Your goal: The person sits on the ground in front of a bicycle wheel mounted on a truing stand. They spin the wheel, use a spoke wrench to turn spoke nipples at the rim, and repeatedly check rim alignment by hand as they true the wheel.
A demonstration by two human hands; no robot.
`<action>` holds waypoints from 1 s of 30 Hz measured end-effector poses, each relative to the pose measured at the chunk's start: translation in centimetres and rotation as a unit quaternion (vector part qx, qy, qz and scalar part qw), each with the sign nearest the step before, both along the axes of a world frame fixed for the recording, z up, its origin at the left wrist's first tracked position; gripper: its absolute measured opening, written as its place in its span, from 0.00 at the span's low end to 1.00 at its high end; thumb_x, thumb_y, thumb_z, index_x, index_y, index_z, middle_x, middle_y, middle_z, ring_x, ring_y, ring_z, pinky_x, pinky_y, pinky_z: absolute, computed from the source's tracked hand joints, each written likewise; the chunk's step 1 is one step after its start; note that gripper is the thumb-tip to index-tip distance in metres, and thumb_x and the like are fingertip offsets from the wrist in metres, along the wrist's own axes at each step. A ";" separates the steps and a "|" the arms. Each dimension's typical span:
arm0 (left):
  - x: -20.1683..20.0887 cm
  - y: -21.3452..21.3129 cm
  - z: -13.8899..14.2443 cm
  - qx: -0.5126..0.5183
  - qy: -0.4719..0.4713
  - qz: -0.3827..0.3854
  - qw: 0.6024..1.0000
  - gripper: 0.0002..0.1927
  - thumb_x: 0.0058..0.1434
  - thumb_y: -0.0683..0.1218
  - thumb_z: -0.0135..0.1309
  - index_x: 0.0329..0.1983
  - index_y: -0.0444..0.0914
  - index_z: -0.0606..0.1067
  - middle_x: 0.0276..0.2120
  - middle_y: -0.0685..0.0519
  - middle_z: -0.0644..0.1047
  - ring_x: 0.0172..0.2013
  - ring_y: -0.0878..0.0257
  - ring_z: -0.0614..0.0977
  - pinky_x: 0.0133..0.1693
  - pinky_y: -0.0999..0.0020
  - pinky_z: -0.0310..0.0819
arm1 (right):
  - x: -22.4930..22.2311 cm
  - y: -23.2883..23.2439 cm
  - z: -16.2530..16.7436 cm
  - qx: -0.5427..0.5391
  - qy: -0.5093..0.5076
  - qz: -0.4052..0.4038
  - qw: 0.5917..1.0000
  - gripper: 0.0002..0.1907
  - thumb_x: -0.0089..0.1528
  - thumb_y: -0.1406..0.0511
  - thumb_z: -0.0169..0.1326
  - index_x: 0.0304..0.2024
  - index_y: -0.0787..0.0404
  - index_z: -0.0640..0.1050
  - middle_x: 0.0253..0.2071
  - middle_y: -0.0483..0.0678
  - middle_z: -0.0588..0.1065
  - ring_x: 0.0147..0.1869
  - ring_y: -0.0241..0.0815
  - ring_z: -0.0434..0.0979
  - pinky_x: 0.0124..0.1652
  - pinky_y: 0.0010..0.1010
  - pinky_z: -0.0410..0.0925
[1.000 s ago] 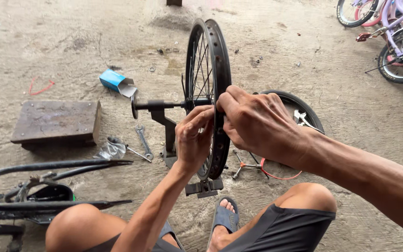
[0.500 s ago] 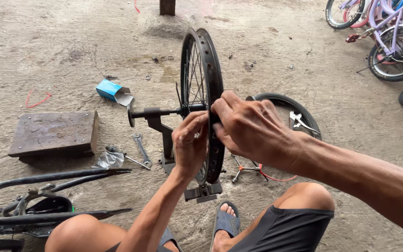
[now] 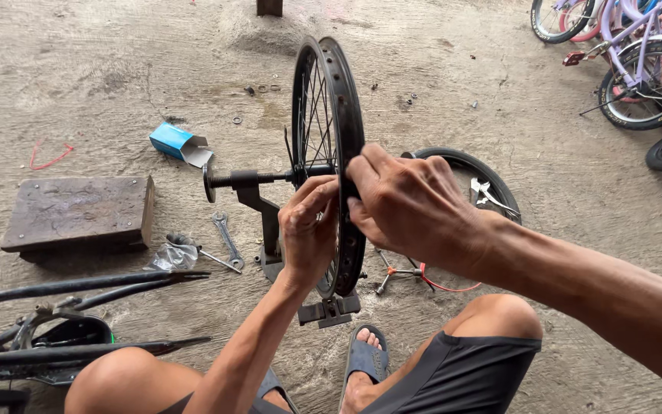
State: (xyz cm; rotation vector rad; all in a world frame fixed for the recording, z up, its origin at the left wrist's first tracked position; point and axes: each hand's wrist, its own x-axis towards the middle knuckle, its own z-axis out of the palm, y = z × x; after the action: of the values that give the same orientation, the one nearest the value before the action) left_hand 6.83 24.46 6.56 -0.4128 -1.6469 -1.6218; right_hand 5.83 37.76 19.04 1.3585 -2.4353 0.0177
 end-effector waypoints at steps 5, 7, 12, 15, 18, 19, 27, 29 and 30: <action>-0.2 0.0 -0.1 0.001 0.005 0.002 1.000 0.17 0.62 0.28 0.57 0.50 0.37 0.80 0.44 0.53 0.82 0.43 0.64 0.85 0.44 0.72 0.81 | 0.0 -0.4 0.3 0.032 -0.031 -0.034 0.998 0.09 0.55 0.72 0.60 0.32 0.68 0.71 0.28 0.51 0.69 0.19 0.38 0.68 0.17 0.31 0.64; -0.3 0.0 -0.2 -0.005 -0.003 0.007 1.000 0.16 0.62 0.29 0.57 0.50 0.37 0.80 0.44 0.53 0.82 0.43 0.65 0.85 0.43 0.72 0.81 | 0.1 -0.3 0.7 0.050 -0.031 -0.046 0.997 0.11 0.60 0.68 0.62 0.33 0.68 0.72 0.28 0.51 0.70 0.18 0.38 0.69 0.16 0.32 0.64; -0.3 0.0 -0.3 0.009 0.006 -0.002 1.000 0.15 0.63 0.29 0.58 0.50 0.37 0.80 0.45 0.52 0.82 0.43 0.64 0.85 0.44 0.72 0.81 | 0.3 -0.7 1.1 0.026 -0.029 -0.038 0.999 0.13 0.55 0.68 0.63 0.34 0.70 0.72 0.30 0.54 0.71 0.20 0.42 0.71 0.16 0.33 0.64; -0.4 0.1 -0.3 0.028 0.005 -0.017 0.999 0.16 0.63 0.29 0.57 0.50 0.37 0.80 0.44 0.52 0.81 0.44 0.64 0.85 0.45 0.72 0.81 | 0.4 -0.7 1.1 0.031 -0.019 -0.035 0.999 0.11 0.57 0.69 0.61 0.35 0.69 0.72 0.31 0.54 0.72 0.20 0.42 0.72 0.18 0.33 0.65; -0.4 0.2 -0.4 0.010 -0.001 0.004 1.000 0.15 0.63 0.29 0.58 0.49 0.37 0.80 0.44 0.53 0.82 0.43 0.66 0.85 0.44 0.75 0.80 | 0.5 -0.6 1.1 0.005 -0.024 -0.027 0.999 0.10 0.57 0.70 0.61 0.35 0.69 0.72 0.31 0.54 0.72 0.19 0.43 0.72 0.18 0.35 0.65; -0.4 0.2 -0.4 0.020 0.005 -0.002 1.000 0.16 0.63 0.29 0.58 0.50 0.37 0.80 0.44 0.53 0.82 0.44 0.66 0.85 0.45 0.75 0.80 | 0.6 -0.5 1.1 -0.010 -0.026 -0.020 0.999 0.11 0.56 0.70 0.61 0.35 0.70 0.72 0.31 0.55 0.72 0.19 0.44 0.72 0.17 0.35 0.64; -0.2 0.1 -0.6 0.215 -0.061 -0.183 0.958 0.12 0.64 0.31 0.53 0.45 0.36 0.81 0.43 0.54 0.81 0.45 0.67 0.83 0.48 0.75 0.79 | 0.2 -0.4 0.8 0.035 -0.038 -0.034 0.998 0.07 0.59 0.71 0.58 0.33 0.69 0.72 0.30 0.53 0.72 0.17 0.39 0.68 0.16 0.31 0.64; -0.2 0.1 -0.5 -0.007 -0.010 0.006 1.000 0.14 0.63 0.30 0.58 0.48 0.37 0.80 0.44 0.54 0.82 0.42 0.67 0.85 0.42 0.75 0.80 | 0.2 -0.3 0.7 0.031 -0.025 -0.029 0.999 0.07 0.59 0.71 0.58 0.33 0.68 0.72 0.30 0.52 0.71 0.18 0.38 0.68 0.16 0.31 0.64; -0.2 0.1 -0.5 0.009 -0.002 -0.003 1.000 0.14 0.63 0.30 0.58 0.49 0.37 0.80 0.44 0.53 0.82 0.43 0.67 0.85 0.43 0.74 0.80 | 0.2 -0.3 0.7 0.014 -0.017 -0.014 1.000 0.08 0.58 0.71 0.59 0.33 0.69 0.72 0.29 0.53 0.71 0.18 0.38 0.68 0.16 0.32 0.63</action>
State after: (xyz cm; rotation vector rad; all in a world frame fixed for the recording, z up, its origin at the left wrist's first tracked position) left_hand 6.61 24.53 6.09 -0.4057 -1.6347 -1.6428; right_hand 6.06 37.51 19.70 1.3463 -2.4925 -0.0012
